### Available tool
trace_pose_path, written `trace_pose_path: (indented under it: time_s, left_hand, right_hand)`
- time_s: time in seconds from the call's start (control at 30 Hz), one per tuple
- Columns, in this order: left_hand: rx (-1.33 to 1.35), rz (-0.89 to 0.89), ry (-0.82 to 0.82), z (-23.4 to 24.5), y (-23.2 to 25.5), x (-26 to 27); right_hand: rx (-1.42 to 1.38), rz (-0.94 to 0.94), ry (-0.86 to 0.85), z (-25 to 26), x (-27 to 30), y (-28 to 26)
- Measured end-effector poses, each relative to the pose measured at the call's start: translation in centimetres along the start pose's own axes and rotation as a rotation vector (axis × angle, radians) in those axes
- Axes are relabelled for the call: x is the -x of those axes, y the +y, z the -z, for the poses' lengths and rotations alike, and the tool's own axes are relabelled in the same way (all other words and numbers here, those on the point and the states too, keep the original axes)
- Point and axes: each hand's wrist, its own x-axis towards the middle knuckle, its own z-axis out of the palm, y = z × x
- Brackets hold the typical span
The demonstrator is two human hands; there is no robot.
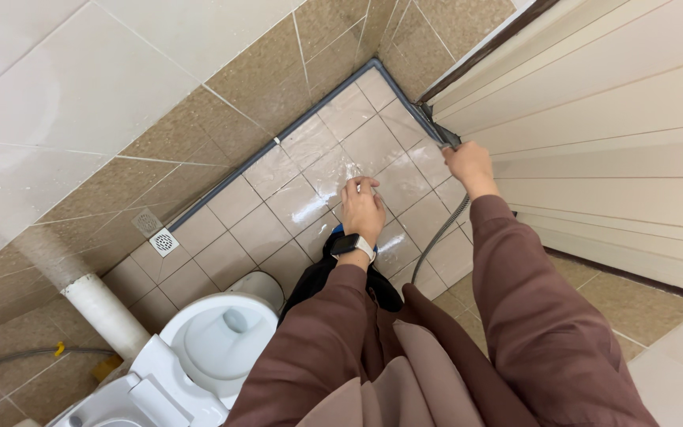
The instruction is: The person manipulates a bidet hose and its nozzle by hand in a bathroom. They unscrew the nozzle head, thread the hose through a wall mount, and reassemble the nozzle components over the floor.
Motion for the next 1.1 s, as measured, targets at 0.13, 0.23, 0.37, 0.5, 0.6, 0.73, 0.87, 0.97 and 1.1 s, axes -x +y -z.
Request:
trace_pose_path:
  time_s: [0.13, 0.23, 0.37, 0.5, 0.6, 0.73, 0.87, 0.97, 1.1]
  left_hand:
    - [-0.017, -0.013, 0.0, -0.1, 0.2, 0.1]
    - [-0.011, 0.021, -0.03, -0.1, 0.5, 0.2]
    - [-0.011, 0.001, -0.028, -0.3, 0.3, 0.5]
    - [-0.014, -0.019, -0.005, -0.8, -0.1, 0.8]
    - [-0.018, 0.001, -0.019, -0.9, -0.3, 0.9]
    - [-0.01, 0.008, -0.017, -0.8, -0.6, 1.2]
    - [-0.012, 0.006, -0.008, -0.8, -0.9, 1.3]
    - [-0.007, 0.011, -0.001, -0.7, -1.1, 1.3]
    - [-0.009, 0.035, -0.007, -0.6, -1.2, 1.4]
  right_hand:
    - [0.027, -0.008, 0.116, 1.2, 0.6, 0.5]
    - [0.023, -0.039, 0.133, 1.3, 1.0, 1.4]
    - [0.035, -0.058, 0.113, 0.3, 0.8, 2.3]
    - [0.024, -0.058, 0.015, -1.1, 0.6, 2.9]
    - [0.028, -0.028, -0.007, -1.8, 0.5, 2.9]
    - [0.028, 0.015, -0.046, -2.7, 0.5, 2.7]
    - [0.029, 0.075, -0.077, -3.4, 0.6, 2.0]
    - [0.033, 0.058, -0.106, -3.8, 1.1, 0.8]
    - [0.043, 0.07, -0.155, -4.3, 1.6, -0.9]
